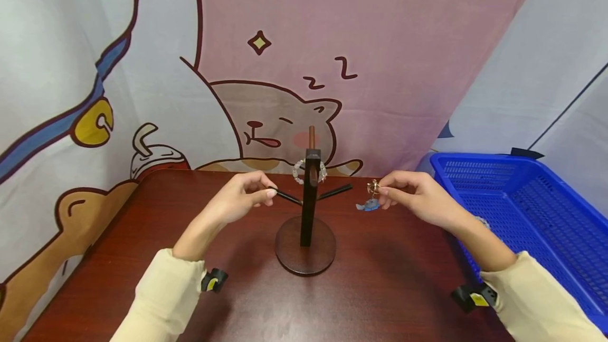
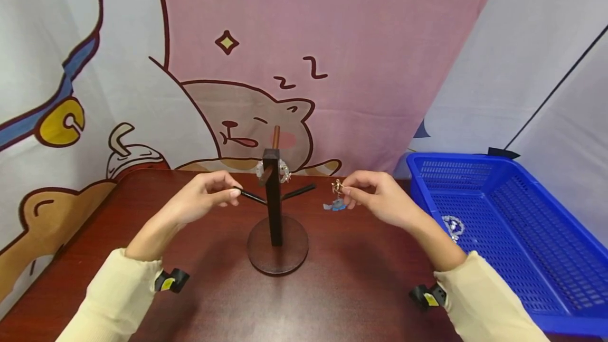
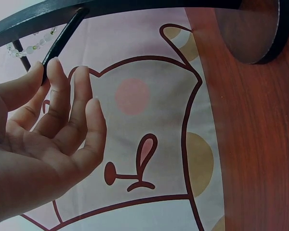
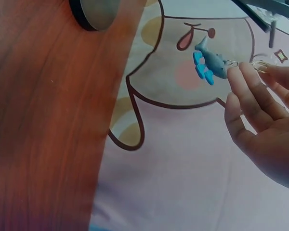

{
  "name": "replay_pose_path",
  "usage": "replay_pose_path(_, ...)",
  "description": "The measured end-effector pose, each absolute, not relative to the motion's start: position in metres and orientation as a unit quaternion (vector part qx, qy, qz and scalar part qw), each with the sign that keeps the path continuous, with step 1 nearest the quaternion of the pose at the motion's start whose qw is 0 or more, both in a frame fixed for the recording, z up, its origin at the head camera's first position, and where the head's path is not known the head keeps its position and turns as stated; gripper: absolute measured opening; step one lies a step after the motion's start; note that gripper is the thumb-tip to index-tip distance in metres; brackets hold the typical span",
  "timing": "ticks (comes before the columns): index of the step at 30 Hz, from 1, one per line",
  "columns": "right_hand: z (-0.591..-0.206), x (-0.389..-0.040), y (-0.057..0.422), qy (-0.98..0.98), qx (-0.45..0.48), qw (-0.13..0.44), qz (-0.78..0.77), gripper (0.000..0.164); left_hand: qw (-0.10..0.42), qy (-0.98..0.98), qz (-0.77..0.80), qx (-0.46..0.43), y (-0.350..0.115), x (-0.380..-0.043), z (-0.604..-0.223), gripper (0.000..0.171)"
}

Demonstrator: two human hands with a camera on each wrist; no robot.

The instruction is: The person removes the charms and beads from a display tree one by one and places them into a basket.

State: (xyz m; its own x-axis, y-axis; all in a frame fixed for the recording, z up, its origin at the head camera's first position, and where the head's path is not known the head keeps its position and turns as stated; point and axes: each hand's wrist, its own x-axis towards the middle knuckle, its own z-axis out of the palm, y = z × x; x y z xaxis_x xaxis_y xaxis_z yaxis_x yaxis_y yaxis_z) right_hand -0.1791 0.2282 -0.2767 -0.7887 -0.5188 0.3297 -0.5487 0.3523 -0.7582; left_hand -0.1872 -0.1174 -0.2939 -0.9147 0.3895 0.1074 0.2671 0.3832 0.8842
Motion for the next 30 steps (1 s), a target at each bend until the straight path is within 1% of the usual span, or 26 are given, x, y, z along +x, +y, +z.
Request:
replay_pose_path(8,-0.263,-0.180,0.244,-0.835,0.304,0.032,0.458,0.009,0.059,0.831,0.518,0.195,-0.118,-0.187,-0.294,0.009)
replay_pose_path(17,-0.252,-0.181,0.271,-0.844,0.278,0.048,0.456,0.011,0.059,0.830,0.519,0.198,-0.118,-0.187,-0.294,0.012)
replay_pose_path(25,-0.251,-0.179,0.301,-0.879,0.205,0.064,0.425,0.016,0.062,0.826,0.523,0.200,-0.118,-0.187,-0.295,0.010)
replay_pose_path(30,-0.253,-0.179,0.322,-0.886,0.177,0.078,0.422,0.014,0.061,0.825,0.525,0.200,-0.118,-0.187,-0.295,0.010)
